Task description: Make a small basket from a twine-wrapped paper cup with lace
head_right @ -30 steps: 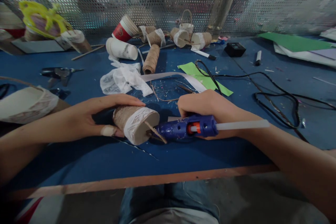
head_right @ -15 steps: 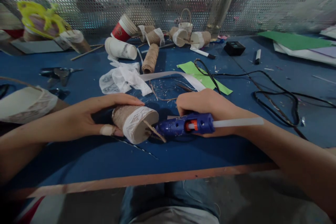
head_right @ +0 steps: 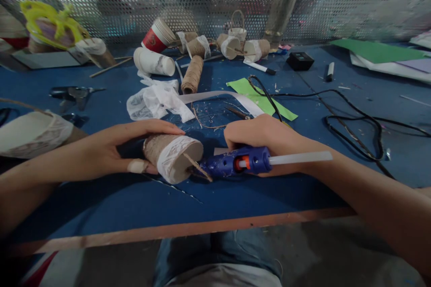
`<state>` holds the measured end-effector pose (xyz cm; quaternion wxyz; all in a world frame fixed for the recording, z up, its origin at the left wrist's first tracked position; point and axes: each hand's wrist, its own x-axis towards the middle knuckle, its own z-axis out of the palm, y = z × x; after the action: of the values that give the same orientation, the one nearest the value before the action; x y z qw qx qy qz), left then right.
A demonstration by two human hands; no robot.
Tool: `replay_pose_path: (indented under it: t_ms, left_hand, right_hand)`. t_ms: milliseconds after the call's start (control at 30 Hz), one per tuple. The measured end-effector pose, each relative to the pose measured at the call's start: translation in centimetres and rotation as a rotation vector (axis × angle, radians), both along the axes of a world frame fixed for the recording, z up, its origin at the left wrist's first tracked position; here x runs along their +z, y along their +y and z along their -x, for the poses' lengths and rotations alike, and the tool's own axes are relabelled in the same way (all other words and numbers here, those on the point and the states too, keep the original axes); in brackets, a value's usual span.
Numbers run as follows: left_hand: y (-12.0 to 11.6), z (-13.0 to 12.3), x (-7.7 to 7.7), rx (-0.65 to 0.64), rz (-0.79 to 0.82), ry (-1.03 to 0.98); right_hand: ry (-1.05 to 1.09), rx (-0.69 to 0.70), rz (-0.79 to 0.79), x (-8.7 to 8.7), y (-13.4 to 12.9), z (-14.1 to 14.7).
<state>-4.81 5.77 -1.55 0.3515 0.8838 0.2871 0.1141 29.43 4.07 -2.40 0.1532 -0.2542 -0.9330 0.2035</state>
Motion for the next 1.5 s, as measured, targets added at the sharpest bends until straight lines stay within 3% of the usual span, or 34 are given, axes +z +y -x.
replay_pose_path:
  t_ms: [900, 1500]
  left_hand:
    - [0.06, 0.05, -0.17, 0.000, 0.015, 0.012]
    - [-0.08, -0.06, -0.13, 0.004, 0.008, 0.009]
  right_hand:
    - [-0.105, -0.007, 0.018, 0.10, -0.04, 0.14]
    - [0.110, 0.064, 0.040, -0.40, 0.28, -0.08]
